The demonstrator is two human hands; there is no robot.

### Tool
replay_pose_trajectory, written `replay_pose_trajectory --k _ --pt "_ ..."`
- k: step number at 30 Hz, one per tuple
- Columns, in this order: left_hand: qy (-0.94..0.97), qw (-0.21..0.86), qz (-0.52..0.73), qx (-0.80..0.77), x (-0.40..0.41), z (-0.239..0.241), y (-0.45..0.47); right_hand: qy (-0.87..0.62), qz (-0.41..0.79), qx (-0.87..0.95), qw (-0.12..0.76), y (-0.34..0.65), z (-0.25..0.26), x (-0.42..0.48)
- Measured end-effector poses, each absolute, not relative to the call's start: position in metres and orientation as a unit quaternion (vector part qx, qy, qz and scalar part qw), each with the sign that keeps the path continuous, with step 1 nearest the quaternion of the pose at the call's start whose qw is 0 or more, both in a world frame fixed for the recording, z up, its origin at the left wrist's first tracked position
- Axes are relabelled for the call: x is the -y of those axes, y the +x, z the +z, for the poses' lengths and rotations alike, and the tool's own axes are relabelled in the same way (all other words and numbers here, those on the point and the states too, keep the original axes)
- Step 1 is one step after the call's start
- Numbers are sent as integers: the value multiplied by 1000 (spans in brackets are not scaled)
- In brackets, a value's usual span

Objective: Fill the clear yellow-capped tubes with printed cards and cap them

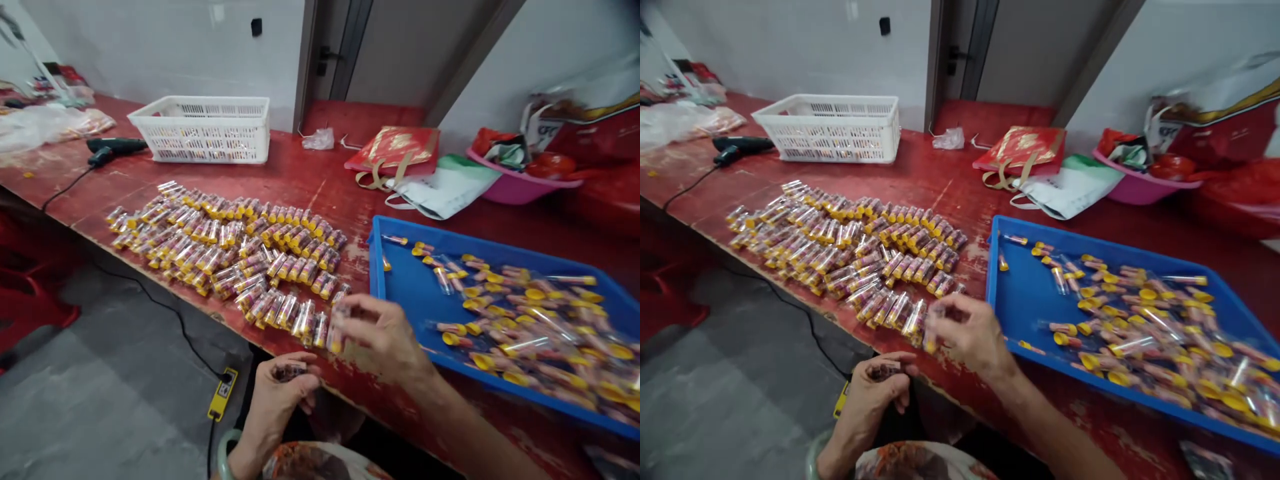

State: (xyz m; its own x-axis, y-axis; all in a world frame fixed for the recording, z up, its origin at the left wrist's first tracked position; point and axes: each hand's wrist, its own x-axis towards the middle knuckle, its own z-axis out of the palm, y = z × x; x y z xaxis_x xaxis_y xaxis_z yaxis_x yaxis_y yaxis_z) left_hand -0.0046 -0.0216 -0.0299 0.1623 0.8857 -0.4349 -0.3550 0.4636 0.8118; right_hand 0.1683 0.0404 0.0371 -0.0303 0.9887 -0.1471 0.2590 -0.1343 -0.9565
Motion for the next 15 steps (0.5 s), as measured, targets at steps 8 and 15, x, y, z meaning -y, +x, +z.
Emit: replay_pose_trajectory --k 8,15 --pt "24 820 415 -393 32 -41 -27 -829 218 482 184 223 27 -221" --pt "54 834 369 -406 40 -50 -36 -852 239 458 88 218 -4 -260"
